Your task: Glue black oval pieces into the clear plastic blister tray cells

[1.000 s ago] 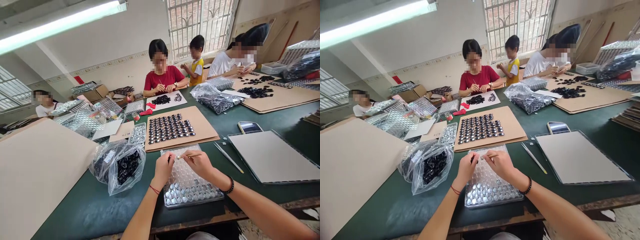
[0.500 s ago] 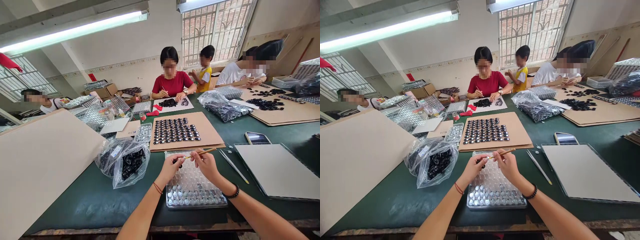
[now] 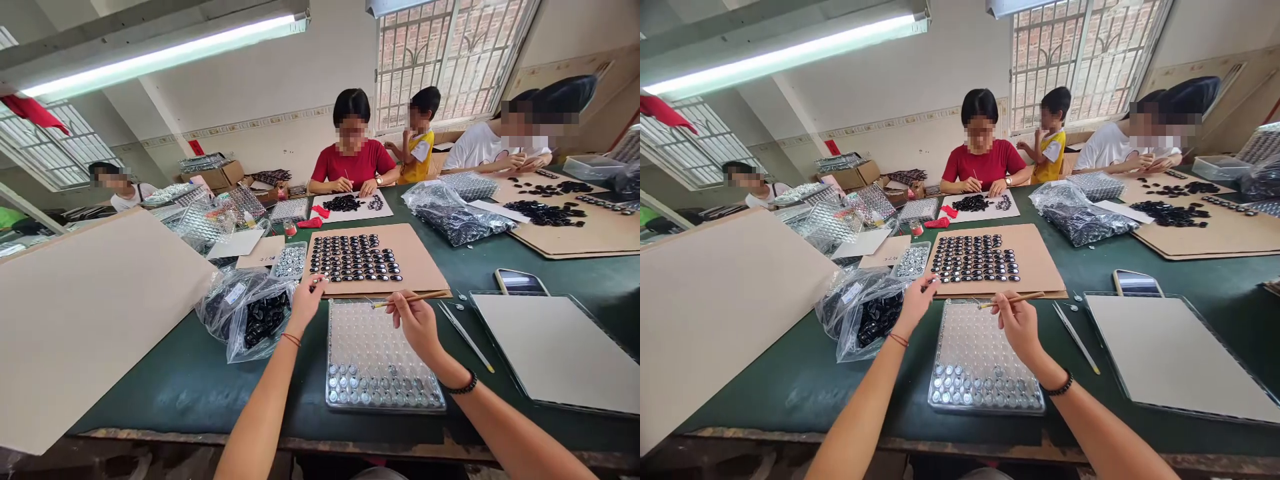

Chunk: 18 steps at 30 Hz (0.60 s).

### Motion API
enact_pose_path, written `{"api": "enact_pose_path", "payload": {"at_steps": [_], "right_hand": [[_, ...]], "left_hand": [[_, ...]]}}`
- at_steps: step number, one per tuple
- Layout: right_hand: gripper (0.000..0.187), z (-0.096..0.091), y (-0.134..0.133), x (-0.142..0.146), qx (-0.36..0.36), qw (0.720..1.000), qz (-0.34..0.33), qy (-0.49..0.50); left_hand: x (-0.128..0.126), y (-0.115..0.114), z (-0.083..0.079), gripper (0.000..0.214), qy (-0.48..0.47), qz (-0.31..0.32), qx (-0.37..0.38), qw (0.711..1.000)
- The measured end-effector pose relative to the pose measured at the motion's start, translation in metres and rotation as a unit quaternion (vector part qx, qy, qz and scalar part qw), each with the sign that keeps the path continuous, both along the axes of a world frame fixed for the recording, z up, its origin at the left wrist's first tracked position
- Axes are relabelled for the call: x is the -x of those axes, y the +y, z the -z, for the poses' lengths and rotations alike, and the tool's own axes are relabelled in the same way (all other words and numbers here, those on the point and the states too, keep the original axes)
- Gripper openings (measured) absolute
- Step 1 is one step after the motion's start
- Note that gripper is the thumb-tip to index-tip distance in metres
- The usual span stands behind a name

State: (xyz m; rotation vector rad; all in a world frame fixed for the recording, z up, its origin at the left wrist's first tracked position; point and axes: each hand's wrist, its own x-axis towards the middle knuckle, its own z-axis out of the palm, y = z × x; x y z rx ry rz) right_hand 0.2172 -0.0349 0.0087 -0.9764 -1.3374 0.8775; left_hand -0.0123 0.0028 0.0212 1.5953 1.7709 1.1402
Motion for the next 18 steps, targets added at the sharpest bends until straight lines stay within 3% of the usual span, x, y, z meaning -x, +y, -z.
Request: {"api": "enact_pose_path", "payload": {"at_steps": [4,8,11,14,18], "right_hand": [[0.029,-0.002,-0.002,0.002,-0.002,1.0,-0.017,-0.005],[0.03,-0.004,-0.003,0.001,-0.006,1.0,-0.015,-0.006],[0.029,-0.003,-0.003,0.001,-0.012,1.0,-0.013,-0.005],[0.029,-0.001,-0.003,0.002,-0.012,1.0,-0.018,-0.007],[0.029,0.0,-0.004,0.003,-0.012,0.999,-0.023,-0.028]], "left_hand": [[0.037,0.034,-0.028,0.032,0.064,-0.086,-0.035,0.994],[0.03,0.034,-0.039,0.039,0.085,-0.119,-0.072,0.987],[-0.001,0.009,-0.022,0.039,0.021,-0.054,-0.081,0.995],[-0.03,-0.019,0.002,0.036,-0.04,0.024,-0.04,0.998],[-0.049,-0.035,0.017,0.035,-0.084,0.067,0.017,0.994]]}}
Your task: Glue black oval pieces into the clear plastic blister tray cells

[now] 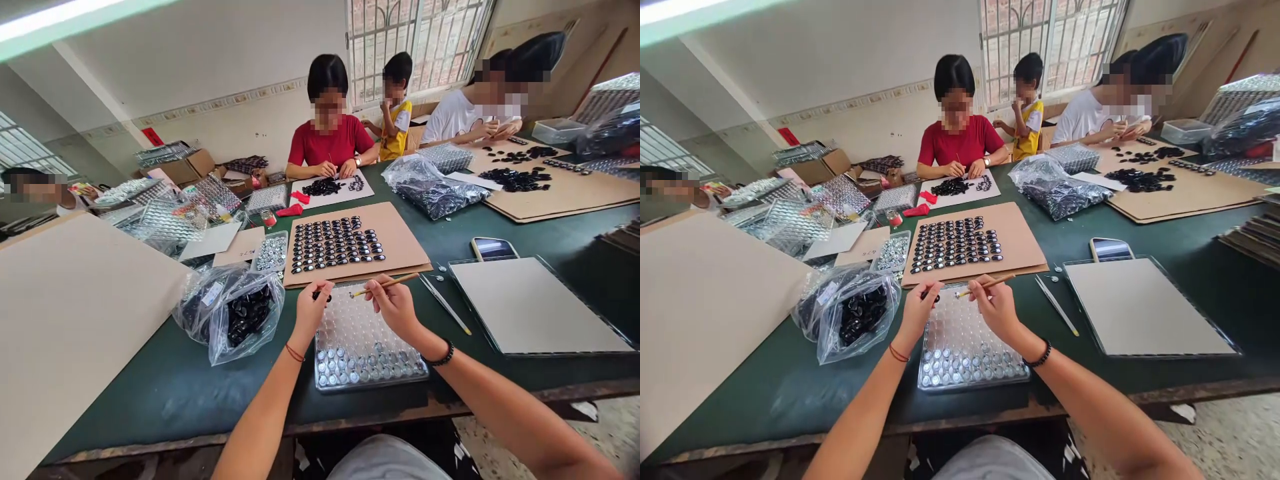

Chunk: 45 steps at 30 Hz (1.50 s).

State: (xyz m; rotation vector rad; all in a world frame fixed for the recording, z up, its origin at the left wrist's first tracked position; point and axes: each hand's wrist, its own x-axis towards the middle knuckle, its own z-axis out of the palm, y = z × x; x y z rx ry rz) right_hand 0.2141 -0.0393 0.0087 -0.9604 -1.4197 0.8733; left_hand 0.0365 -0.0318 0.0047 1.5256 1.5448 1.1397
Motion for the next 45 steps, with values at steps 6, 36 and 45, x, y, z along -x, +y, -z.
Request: {"api": "enact_pose_path", "payload": {"at_steps": [6,36,45], "right_hand": [[0.032,0.0,0.0,-0.003,-0.012,0.999,0.033,-0.039],[0.024,0.004,-0.003,-0.003,-0.176,0.936,0.018,-0.303],[0.023,0.004,-0.002,-0.001,-0.197,0.925,0.023,-0.323]], "left_hand": [[-0.013,-0.006,-0.001,0.028,-0.017,0.059,0.044,0.997],[-0.018,-0.011,-0.006,0.031,0.028,0.111,0.03,0.993],[-0.017,-0.01,-0.006,0.027,0.012,0.127,0.039,0.991]]}}
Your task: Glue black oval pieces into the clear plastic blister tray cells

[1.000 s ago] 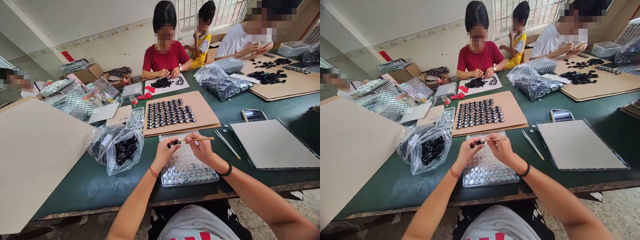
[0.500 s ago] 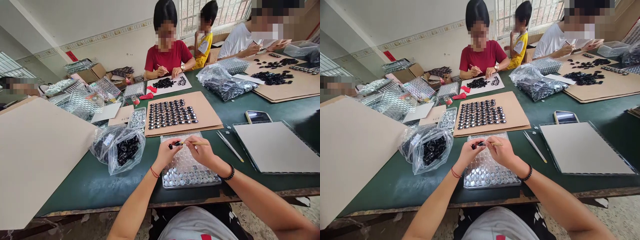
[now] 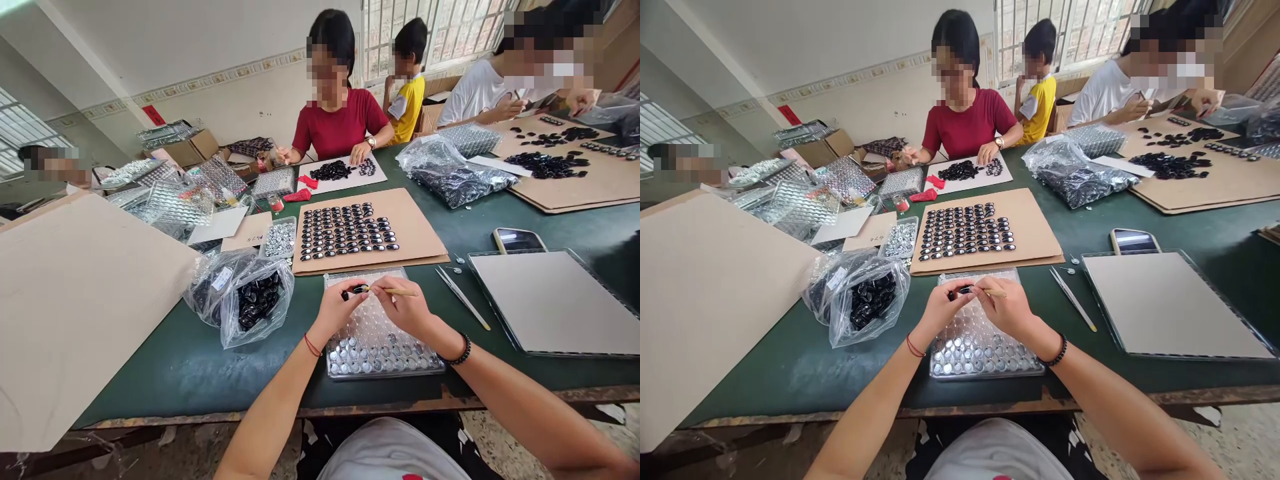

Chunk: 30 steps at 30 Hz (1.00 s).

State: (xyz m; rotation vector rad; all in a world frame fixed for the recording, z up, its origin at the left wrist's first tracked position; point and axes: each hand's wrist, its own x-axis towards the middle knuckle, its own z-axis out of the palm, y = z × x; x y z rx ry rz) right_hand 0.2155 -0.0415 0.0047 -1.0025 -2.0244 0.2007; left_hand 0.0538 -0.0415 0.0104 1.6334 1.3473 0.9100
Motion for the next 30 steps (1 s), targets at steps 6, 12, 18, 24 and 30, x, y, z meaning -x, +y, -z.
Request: {"api": "enact_pose_path", "payload": {"at_steps": [6,12,18,24,30], "right_hand": [[0.022,0.0,-0.002,0.0,-0.016,1.0,-0.008,-0.015],[0.022,0.002,0.001,0.002,0.002,0.998,-0.027,-0.057],[0.02,0.006,-0.002,0.004,-0.023,0.995,-0.042,-0.083],[0.024,0.0,-0.003,0.007,0.135,0.984,-0.081,0.083],[0.043,-0.004,0.006,0.006,0.376,0.837,-0.108,0.383]], "left_hand": [[0.001,-0.001,-0.001,0.029,-0.028,0.004,0.028,0.999],[0.0,0.002,0.002,0.03,-0.067,0.006,0.006,0.998],[-0.002,0.001,0.001,0.02,-0.03,-0.046,0.013,0.998],[-0.005,0.0,0.004,0.016,-0.061,-0.063,-0.015,0.996],[0.003,0.006,0.008,0.02,-0.087,-0.111,0.026,0.99]]}}
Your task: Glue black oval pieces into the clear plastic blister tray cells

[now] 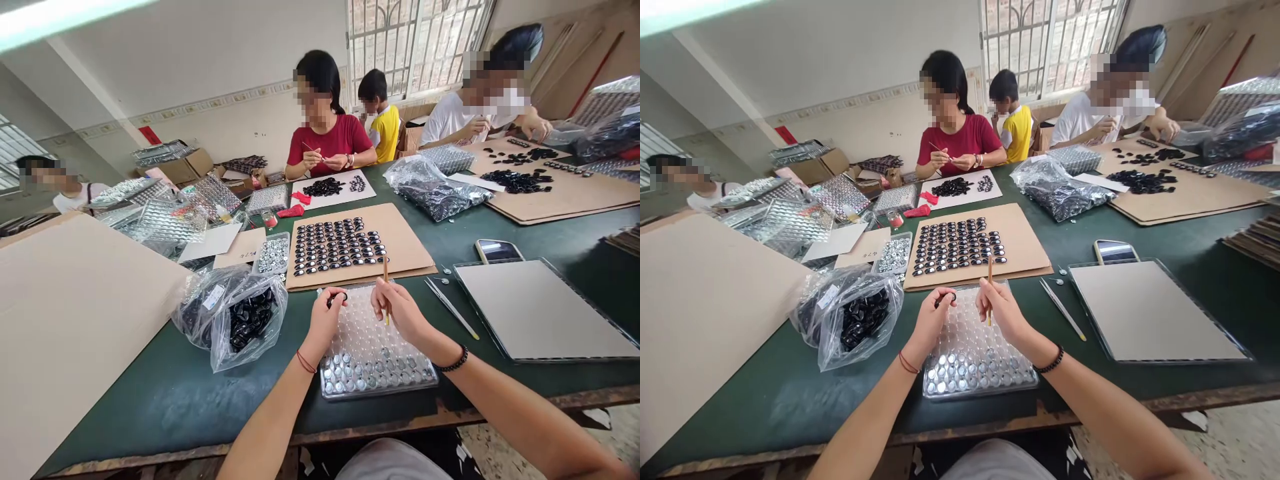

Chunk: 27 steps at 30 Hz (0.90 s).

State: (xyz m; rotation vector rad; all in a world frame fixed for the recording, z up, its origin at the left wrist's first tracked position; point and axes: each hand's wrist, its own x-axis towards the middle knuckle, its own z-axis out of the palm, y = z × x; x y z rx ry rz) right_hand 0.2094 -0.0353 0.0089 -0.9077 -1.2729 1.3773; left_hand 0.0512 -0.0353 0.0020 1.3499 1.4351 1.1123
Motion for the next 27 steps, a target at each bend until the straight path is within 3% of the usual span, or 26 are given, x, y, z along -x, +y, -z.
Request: {"api": "enact_pose_path", "payload": {"at_steps": [4,7,12,16,21,27], "right_hand": [[0.023,0.003,0.002,0.0,-0.091,0.982,0.05,-0.157],[0.018,0.004,0.002,0.003,-0.119,0.963,-0.003,-0.242],[0.016,0.005,0.009,0.002,-0.108,0.957,-0.032,-0.269],[0.02,0.002,0.024,-0.018,-0.089,0.961,0.033,-0.259],[0.026,-0.006,0.069,-0.052,-0.088,0.932,0.18,-0.304],[0.014,-0.004,0.158,-0.058,-0.066,0.895,0.234,-0.373]], "left_hand": [[-0.003,-0.005,-0.005,0.028,-0.045,0.086,0.028,0.995],[-0.008,-0.01,-0.006,0.036,-0.087,0.106,0.041,0.99],[-0.007,-0.01,-0.007,0.04,-0.143,0.112,0.091,0.979],[0.0,-0.008,-0.011,0.038,-0.152,0.121,0.092,0.977],[0.009,-0.005,-0.013,0.028,-0.255,0.036,0.123,0.958],[0.011,-0.004,-0.004,0.036,-0.354,0.028,0.157,0.922]]}}
